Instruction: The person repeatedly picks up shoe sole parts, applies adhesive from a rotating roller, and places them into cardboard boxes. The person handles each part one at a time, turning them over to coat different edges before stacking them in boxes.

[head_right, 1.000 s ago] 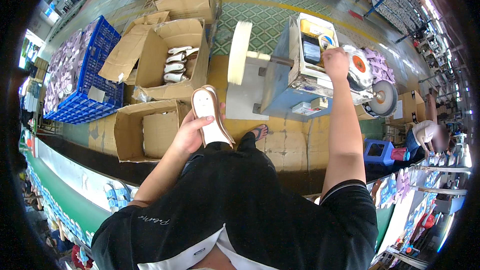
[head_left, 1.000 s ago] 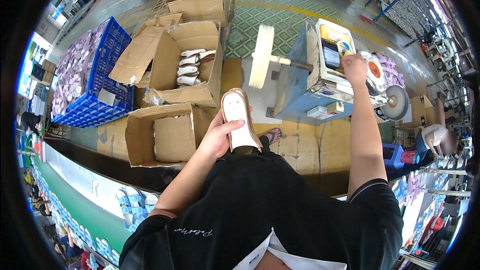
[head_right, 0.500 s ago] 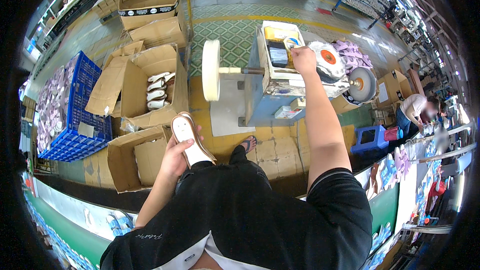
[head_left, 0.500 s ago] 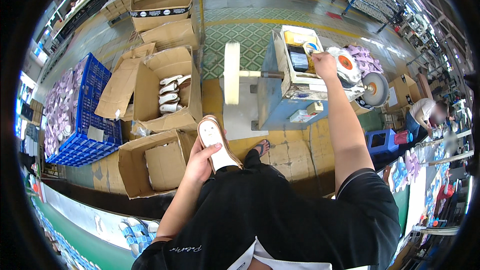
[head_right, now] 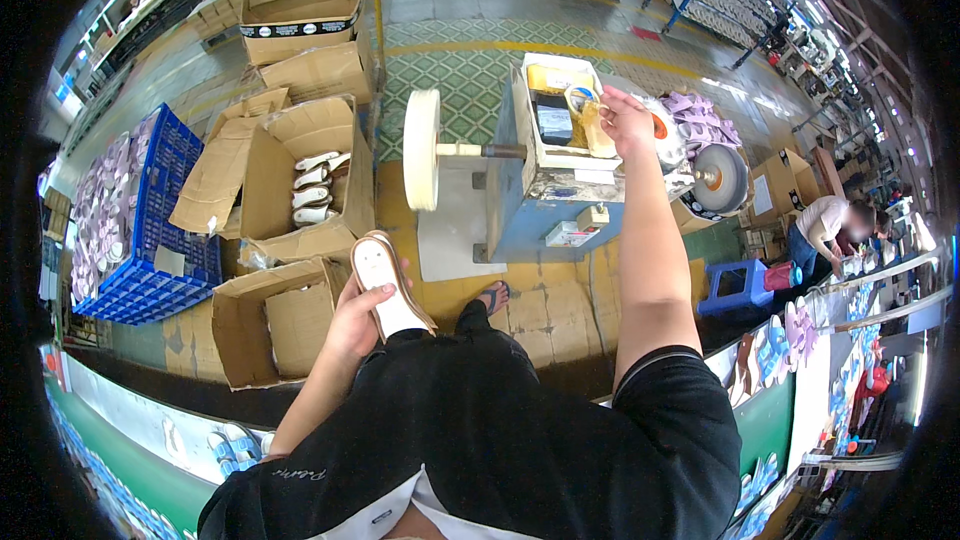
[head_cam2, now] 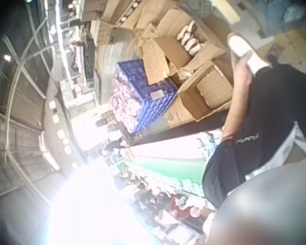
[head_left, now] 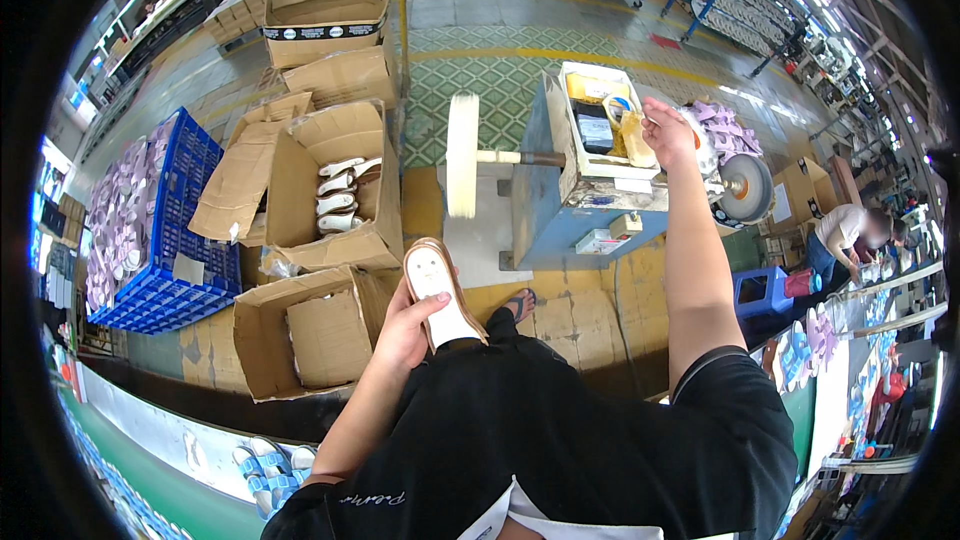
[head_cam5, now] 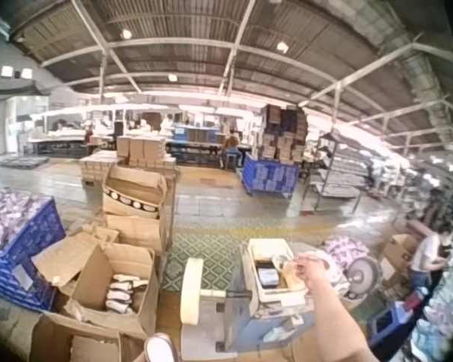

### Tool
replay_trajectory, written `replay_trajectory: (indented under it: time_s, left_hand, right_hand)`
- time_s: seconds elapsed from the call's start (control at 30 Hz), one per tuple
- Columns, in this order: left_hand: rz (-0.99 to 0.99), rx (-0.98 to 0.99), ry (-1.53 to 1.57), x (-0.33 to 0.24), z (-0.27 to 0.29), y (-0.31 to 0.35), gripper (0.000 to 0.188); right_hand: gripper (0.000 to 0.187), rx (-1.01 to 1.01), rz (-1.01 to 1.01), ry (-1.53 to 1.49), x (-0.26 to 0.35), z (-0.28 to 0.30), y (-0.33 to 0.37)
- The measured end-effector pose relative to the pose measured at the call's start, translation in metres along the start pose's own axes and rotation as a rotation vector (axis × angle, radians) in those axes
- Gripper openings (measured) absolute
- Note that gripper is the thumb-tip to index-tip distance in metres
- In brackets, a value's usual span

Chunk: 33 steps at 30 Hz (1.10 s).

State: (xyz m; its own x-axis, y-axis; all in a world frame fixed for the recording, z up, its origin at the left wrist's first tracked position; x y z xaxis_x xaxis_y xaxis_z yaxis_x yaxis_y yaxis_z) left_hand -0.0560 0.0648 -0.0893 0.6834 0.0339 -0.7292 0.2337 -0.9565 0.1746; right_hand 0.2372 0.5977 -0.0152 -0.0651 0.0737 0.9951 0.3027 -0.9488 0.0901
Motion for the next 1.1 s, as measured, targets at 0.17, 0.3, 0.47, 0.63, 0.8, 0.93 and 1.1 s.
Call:
replay_trajectory:
  time_s: [0.17,0.3,0.47,0.63,0.8,0.93,1.1]
  left_hand:
    - [0.012,-0.022,-0.009,0.003,0.002,0.002,0.065]
    - [0.010,-0.021,-0.004,0.004,-0.001,0.003,0.063]
    - [0.000,-0.012,0.001,0.003,-0.002,0.004,0.063]
    - [0.015,0.010,-0.001,0.006,-0.002,0.001,0.064]
    - [0.033,-0.002,0.003,0.013,0.001,0.000,0.065]
    - [0.012,-0.003,-0.015,0.012,0.004,0.000,0.066]
    - [0.017,-0.019,-0.022,0.011,0.009,0.001,0.068]
  right_hand:
    - [0.026,-0.020,-0.040,-0.076,0.000,0.000,0.000]
    - [0.025,-0.016,-0.082,-0.159,-0.001,0.002,-0.005]
    - [0.023,0.014,0.029,0.129,0.019,0.003,-0.009]
    - [0.023,0.014,-0.020,0.084,0.008,-0.001,-0.010]
    - [0.021,-0.004,-0.014,0.209,0.000,-0.005,-0.013]
    - [0.021,-0.061,0.068,0.277,0.003,-0.005,-0.014]
    - [0.022,-0.001,-0.035,-0.377,-0.017,-0.017,-0.017]
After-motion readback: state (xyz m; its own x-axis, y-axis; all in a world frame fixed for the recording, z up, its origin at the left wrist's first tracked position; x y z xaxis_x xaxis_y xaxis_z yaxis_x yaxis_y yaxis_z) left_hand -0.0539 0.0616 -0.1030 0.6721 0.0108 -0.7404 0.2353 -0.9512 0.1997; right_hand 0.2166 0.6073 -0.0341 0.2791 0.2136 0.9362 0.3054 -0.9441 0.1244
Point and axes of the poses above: each hand's wrist, its own y-axis away from the middle knuckle, its own z-axis out of the back of the hand, x = y × z, the point moved 10 cm from there along -y, towards the middle knuckle, and after that the axes turned 8 degrees about x, right-handed, at the moved point
